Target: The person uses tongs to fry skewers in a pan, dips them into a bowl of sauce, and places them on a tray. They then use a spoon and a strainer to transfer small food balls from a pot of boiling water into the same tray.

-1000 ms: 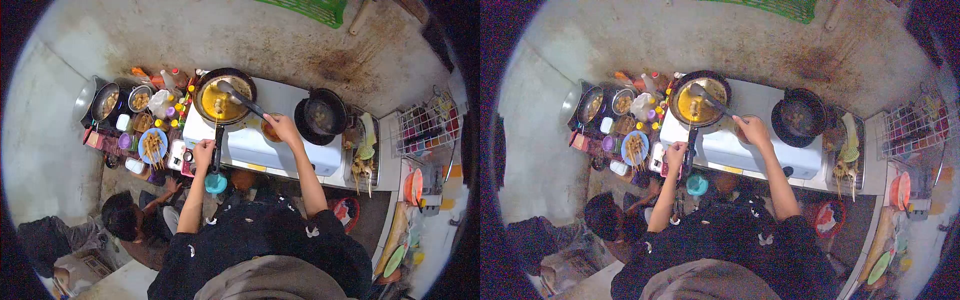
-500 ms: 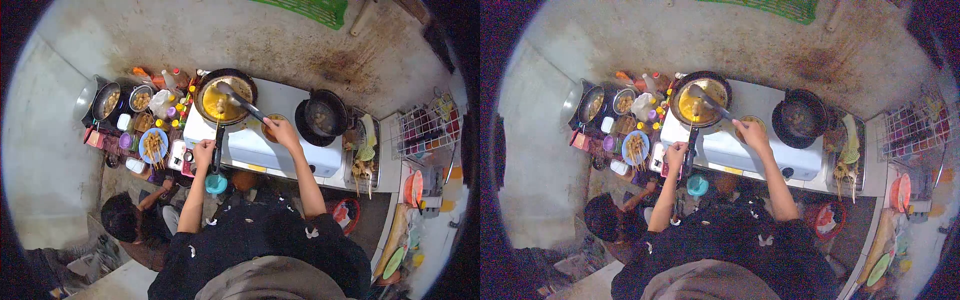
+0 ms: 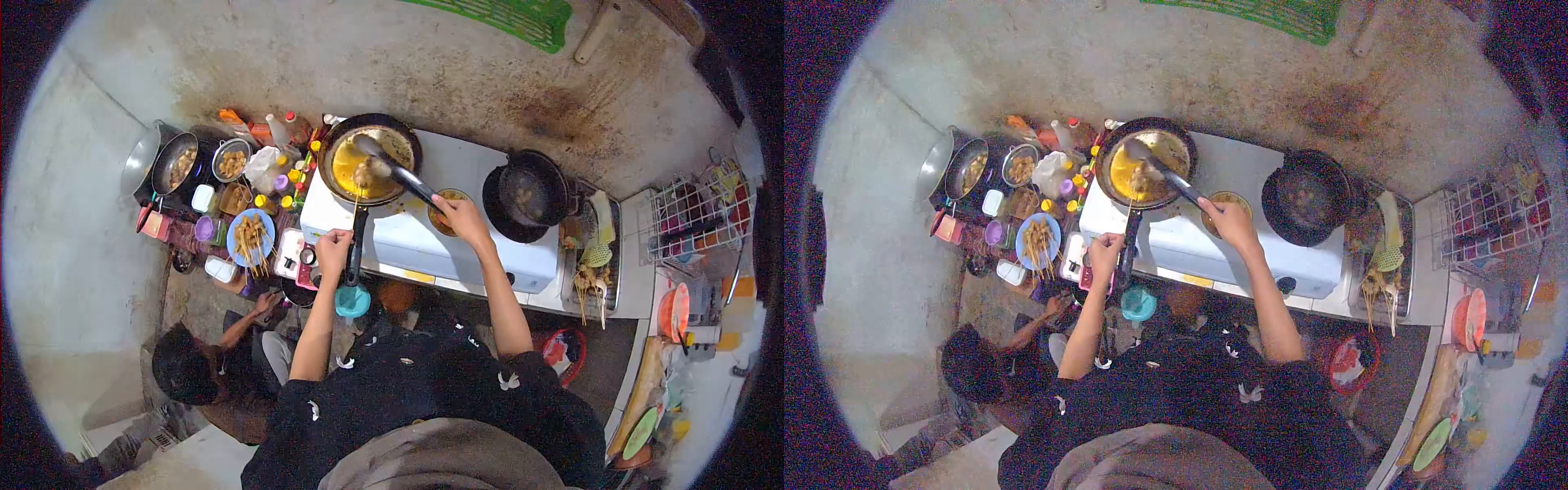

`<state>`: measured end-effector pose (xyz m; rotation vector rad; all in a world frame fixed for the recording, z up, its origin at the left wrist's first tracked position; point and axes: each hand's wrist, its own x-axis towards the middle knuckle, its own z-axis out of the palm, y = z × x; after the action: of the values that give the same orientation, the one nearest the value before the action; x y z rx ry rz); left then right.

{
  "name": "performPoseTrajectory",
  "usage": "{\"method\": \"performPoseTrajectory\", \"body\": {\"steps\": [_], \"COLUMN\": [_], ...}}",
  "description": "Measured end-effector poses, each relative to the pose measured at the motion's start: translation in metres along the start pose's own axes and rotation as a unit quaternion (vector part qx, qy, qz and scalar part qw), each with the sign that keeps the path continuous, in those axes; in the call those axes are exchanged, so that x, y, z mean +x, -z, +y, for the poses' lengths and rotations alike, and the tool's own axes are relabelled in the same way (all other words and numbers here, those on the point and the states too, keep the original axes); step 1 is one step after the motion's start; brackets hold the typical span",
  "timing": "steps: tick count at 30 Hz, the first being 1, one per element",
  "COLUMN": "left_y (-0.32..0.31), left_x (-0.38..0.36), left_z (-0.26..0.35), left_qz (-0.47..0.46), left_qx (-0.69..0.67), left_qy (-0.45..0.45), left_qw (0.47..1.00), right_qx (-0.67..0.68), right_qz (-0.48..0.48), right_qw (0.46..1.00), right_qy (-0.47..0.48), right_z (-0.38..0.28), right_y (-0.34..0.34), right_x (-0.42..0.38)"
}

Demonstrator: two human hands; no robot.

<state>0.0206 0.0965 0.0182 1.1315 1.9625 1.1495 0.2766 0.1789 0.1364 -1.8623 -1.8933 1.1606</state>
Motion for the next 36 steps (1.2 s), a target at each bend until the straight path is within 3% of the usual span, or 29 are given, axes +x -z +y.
{"method": "performPoseTrajectory", "body": {"steps": [7, 10, 13, 16, 18, 21, 25, 27, 28, 30, 33, 36], "left_y": [-0.002, -0.001, 0.0, 0.0, 0.001, -0.001, -0.001, 0.0, 0.0, -0.001, -0.003, -0.002], "left_x": [0.002, -0.001, -0.001, -0.002, -0.001, 0.001, -0.001, 0.0, 0.001, 0.0, 0.003, 0.002], "left_z": [-0.004, 0.0, 0.007, 0.004, 0.003, 0.0, 0.0, 0.002, 0.002, -0.002, -0.007, -0.005], "left_qz": [-0.001, 0.012, 0.015, 0.016, 0.0, 0.011, 0.009, 0.012, 0.013, 0.015, 0.003, 0.011], "left_qx": [0.003, -0.016, 0.026, 0.014, 0.004, 0.003, 0.002, 0.005, 0.005, 0.008, -0.033, -0.008], "left_qy": [-0.001, -0.021, -0.006, -0.009, 0.011, -0.004, 0.008, 0.001, 0.0, -0.01, 0.006, 0.0], "left_qw": [1.0, 1.0, 1.0, 1.0, 1.0, 1.0, 1.0, 1.0, 1.0, 1.0, 0.999, 1.0], "right_qx": [-0.033, 0.012, -0.054, -0.017, -0.004, -0.029, -0.004, -0.045, -0.045, -0.019, -0.009, -0.051], "right_qz": [0.01, 0.038, 0.036, -0.017, 0.077, -0.006, 0.014, 0.079, 0.08, -0.009, 0.052, 0.019], "right_qw": [0.999, 0.999, 0.997, 1.0, 0.995, 1.0, 1.0, 0.993, 0.993, 0.999, 0.998, 0.998], "right_qy": [0.028, 0.007, 0.038, 0.015, 0.06, 0.009, 0.003, 0.07, 0.071, -0.026, 0.017, 0.026], "right_z": [0.001, -0.002, -0.002, -0.001, 0.002, 0.001, 0.001, 0.006, 0.003, -0.002, 0.001, -0.003], "right_y": [-0.001, 0.0, 0.002, 0.001, -0.004, 0.0, 0.002, -0.002, 0.0, 0.006, 0.003, 0.004], "right_x": [-0.002, -0.003, -0.002, -0.001, -0.001, -0.001, -0.004, -0.003, -0.003, -0.005, -0.005, -0.011]}}
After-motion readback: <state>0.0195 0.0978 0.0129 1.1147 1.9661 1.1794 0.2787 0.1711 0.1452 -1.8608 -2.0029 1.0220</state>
